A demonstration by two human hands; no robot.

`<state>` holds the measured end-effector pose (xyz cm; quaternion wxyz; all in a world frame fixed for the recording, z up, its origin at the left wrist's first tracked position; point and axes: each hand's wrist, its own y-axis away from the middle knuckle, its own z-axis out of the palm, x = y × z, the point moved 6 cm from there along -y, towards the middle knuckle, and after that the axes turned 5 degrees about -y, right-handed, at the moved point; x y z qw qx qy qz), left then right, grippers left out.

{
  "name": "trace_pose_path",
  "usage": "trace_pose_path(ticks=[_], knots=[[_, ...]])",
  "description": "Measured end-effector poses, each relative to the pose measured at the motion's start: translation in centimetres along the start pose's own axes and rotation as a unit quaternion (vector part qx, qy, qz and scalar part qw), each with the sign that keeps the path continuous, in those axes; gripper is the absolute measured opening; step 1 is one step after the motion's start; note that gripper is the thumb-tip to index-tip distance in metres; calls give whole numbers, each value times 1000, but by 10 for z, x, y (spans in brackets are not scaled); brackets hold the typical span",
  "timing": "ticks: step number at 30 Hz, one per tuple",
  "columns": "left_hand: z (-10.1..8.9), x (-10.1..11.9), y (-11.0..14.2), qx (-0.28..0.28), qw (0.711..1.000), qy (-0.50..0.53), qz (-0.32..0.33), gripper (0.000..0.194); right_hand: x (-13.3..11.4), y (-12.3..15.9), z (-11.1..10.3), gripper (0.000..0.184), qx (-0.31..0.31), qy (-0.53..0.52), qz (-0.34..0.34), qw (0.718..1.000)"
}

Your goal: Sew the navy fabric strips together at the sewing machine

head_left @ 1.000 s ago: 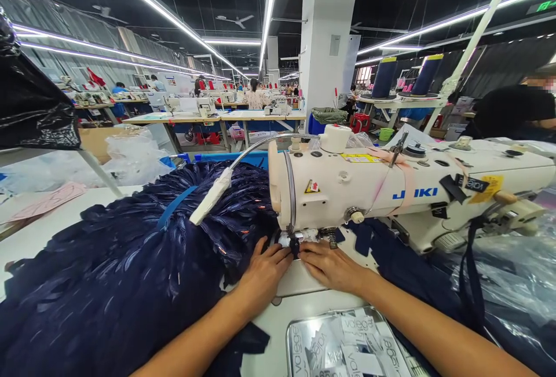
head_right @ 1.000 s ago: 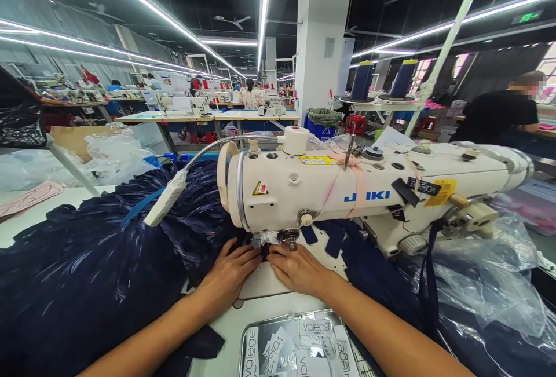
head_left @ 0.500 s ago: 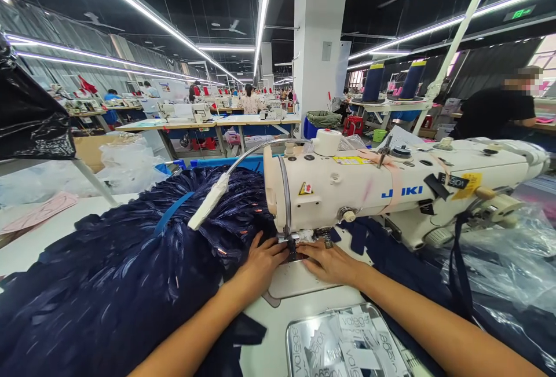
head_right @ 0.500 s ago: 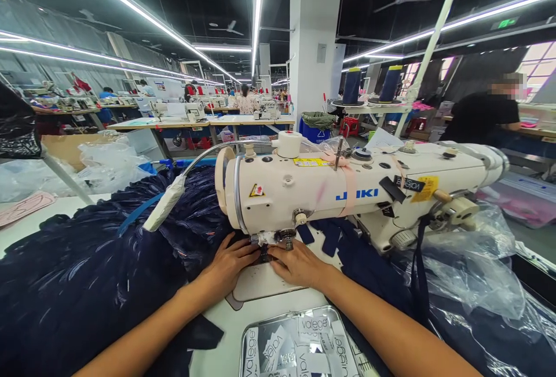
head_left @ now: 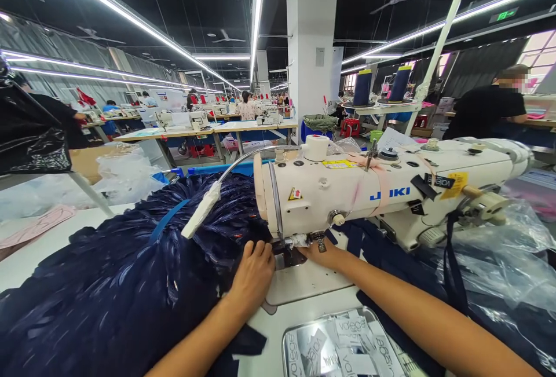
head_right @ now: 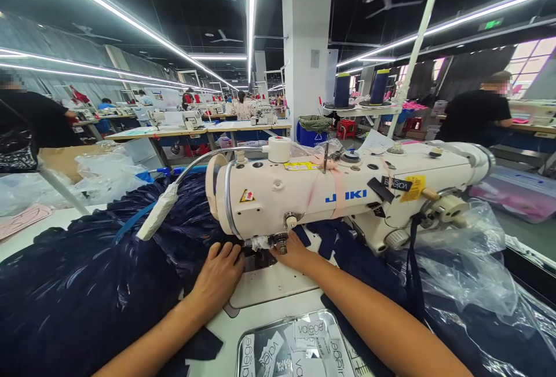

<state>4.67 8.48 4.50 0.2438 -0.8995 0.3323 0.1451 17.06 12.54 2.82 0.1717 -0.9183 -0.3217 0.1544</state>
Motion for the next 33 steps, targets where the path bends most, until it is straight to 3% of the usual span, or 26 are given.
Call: trace_pose_path(ticks=[4,14,26,33], knots=[[3,0,-1,-24,999,-40,-11,29,-14,8,-16,23,-9,6,-52,999],[18,-8,-17,-53,998,17,-5,31,-30,21,-19,16,115,63,-96,987],[15,-8,-18,-37,999,25,-9,32,-15,20,6,24,31,30,-21,999],[20,-9,-22,-51,998,38,-4,30,-6,27,24,30,10,95,10,995]])
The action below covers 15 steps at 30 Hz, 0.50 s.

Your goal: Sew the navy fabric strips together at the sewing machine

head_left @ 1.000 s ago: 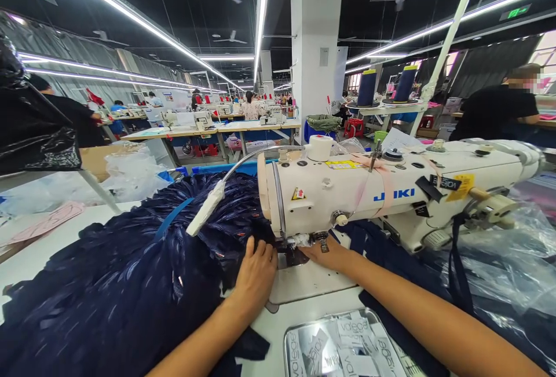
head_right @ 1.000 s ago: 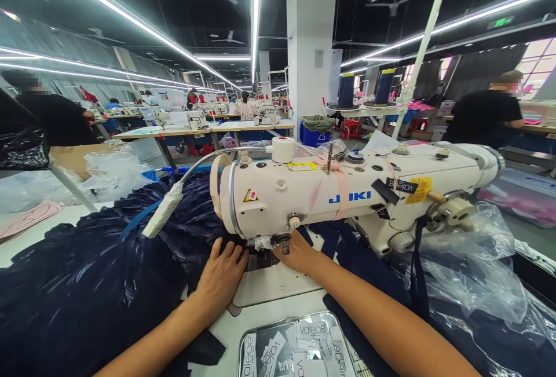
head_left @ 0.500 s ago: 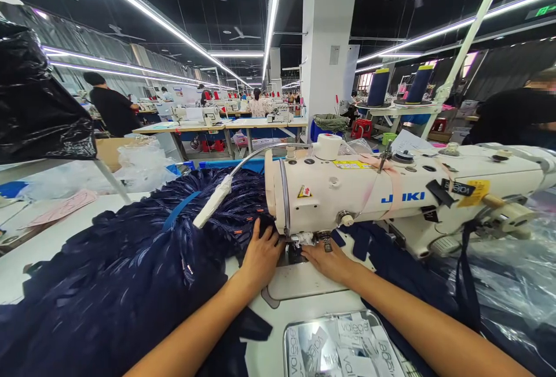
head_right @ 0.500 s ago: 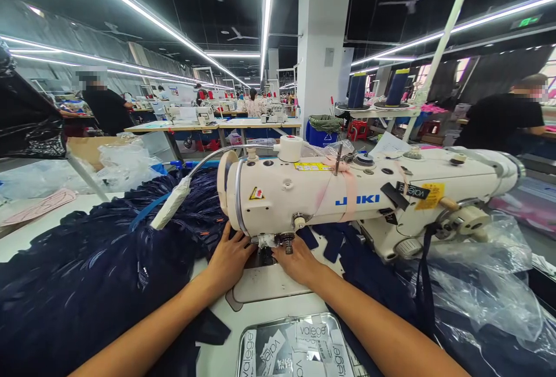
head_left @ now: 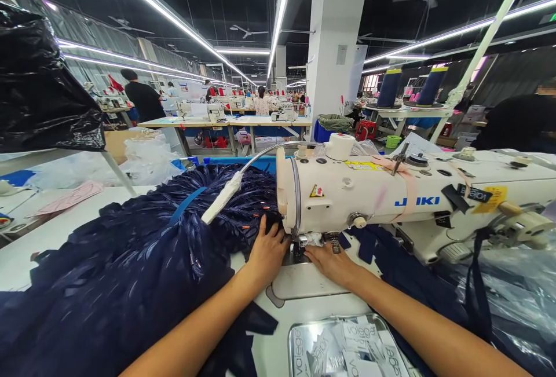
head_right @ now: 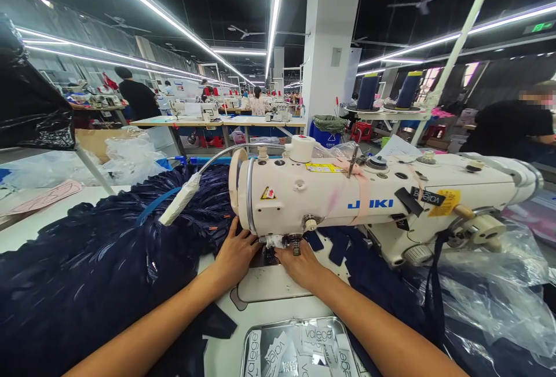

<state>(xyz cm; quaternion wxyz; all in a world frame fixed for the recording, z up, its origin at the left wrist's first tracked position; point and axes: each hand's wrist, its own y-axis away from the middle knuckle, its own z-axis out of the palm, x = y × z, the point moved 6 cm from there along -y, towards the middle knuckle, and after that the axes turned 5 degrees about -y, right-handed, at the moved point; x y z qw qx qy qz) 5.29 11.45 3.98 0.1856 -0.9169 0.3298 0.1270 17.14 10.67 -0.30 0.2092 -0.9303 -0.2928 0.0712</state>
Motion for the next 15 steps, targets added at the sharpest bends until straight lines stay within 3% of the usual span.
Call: trace_pose_path(ticks=[4,11,15], knots=[[3,-2,-3,3,1000,11,-2,30,-5,1,1,28,-5,79,-13,997],[6,-2,-8,8,1000,18,-8,28,-13,2,-3,26,59,92,-9,994],[8,-4,-12,8,1000,12,-11,26,-14,-1,0,27,42,112,-2,993]])
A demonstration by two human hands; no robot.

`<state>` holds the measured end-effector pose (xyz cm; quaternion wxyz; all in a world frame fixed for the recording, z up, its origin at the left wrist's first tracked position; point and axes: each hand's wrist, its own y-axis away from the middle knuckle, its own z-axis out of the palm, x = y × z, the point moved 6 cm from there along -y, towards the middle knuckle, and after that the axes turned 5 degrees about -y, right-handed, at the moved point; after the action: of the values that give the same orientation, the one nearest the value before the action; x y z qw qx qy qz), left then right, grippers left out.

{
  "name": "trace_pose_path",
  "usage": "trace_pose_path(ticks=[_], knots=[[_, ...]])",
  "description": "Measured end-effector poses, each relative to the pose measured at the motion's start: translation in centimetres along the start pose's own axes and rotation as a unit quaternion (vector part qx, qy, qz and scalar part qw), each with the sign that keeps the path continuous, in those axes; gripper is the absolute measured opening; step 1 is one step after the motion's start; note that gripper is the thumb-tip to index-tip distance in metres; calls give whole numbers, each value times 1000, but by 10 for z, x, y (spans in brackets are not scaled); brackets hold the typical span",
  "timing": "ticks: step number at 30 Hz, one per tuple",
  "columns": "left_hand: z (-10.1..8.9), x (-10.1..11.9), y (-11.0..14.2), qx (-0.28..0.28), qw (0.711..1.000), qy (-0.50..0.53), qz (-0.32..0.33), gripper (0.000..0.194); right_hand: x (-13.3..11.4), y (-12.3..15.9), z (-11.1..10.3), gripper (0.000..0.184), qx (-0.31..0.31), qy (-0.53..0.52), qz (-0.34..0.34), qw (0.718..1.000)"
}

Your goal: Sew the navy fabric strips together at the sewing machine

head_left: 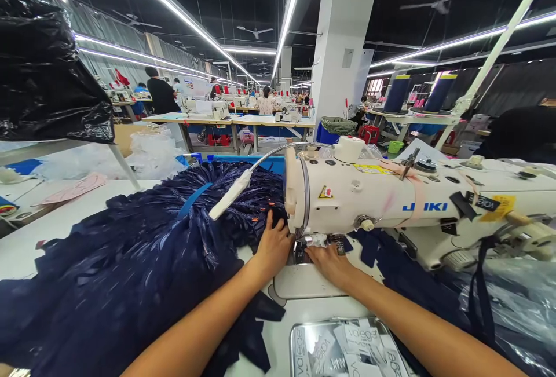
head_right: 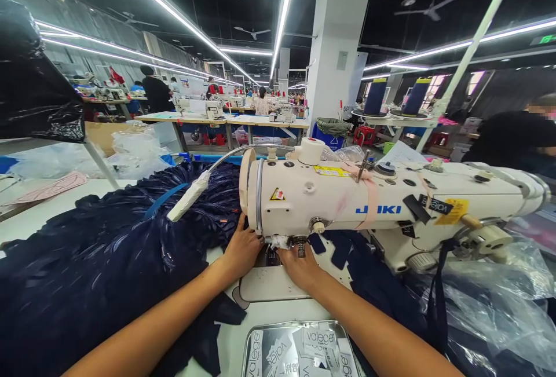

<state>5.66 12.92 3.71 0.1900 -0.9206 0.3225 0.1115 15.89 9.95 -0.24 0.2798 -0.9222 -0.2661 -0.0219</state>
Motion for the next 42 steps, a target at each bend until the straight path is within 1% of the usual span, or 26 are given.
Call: trace_pose_path(ticks=[3,6,8,10,12,13,15,16,17,18,19,20,22,24,26,28,29,31,33,34,35,36,37,39,41,42], knots=[[2,1,-1,-19,1000,1,2,27,4,0,4,23,-9,-23,31,999],[-4,13,10,-40,999,-8,0,30,9,6,8,27,16,-57,42,997],[-13,25,27,-50,998,-26,-4,32,12,12,9,32,34,-82,29,996],[-28,37,52,-54,998,-29,16,26,14,16,9,36,24,-129,9,991],[-54,43,83,2,995,41,85,13,14,20,2,35,19,-179,0,984],[-70,36,100,52,992,70,91,13,12,21,-4,33,19,-208,-9,978],[-105,-5,136,189,978,83,-14,21,1,22,-21,30,19,-268,-25,963],[-118,-30,153,232,968,72,-64,26,-8,21,-30,29,10,-300,-35,953],[-127,-53,166,248,962,61,-98,28,-18,18,-38,29,-6,-333,-43,942],[-131,-76,175,240,959,56,-139,28,-31,14,-45,30,-28,-367,-52,928],[-133,-95,181,218,961,49,-163,28,-43,9,-51,31,-54,-395,-54,915],[-129,-106,181,167,972,42,-162,30,-55,2,-55,32,-78,-418,-47,904],[-121,-113,175,72,987,2,-147,45,-77,-12,-59,34,-121,-442,-19,888],[-114,-102,167,12,991,-59,-118,64,-95,-22,-58,36,-141,-450,8,882],[-109,-82,159,-8,992,-103,-79,75,-114,-25,-57,37,-148,-461,17,875],[-102,-61,154,-16,993,-115,-33,76,-134,-20,-57,36,-156,-497,13,854],[-97,-54,153,-18,993,-117,-17,72,-144,-16,-58,37,-164,-529,8,833],[-86,-46,151,-11,992,-124,-3,59,-163,-8,-62,42,-179,-606,0,775],[-75,-41,152,16,991,-130,14,43,-177,-2,-69,51,-189,-675,-11,713],[-70,-39,153,36,991,-129,28,33,-181,0,-73,55,-196,-699,-16,688],[-64,-37,155,57,990,-125,42,23,-184,0,-76,58,-204,-712,-21,672],[-60,-35,158,82,988,-117,55,13,-186,1,-79,61,-216,-714,-27,665],[-57,-34,162,105,987,-105,63,10,-186,2,-81,63,-229,-707,-35,668],[-57,-37,174,149,985,-65,62,21,-180,3,-85,61,-234,-685,-49,688],[-64,-47,189,189,980,-9,59,30,-165,2,-86,54,-196,-674,-27,712],[-68,-56,196,199,979,20,50,34,-154,1,-83,53,-165,-672,7,722]])
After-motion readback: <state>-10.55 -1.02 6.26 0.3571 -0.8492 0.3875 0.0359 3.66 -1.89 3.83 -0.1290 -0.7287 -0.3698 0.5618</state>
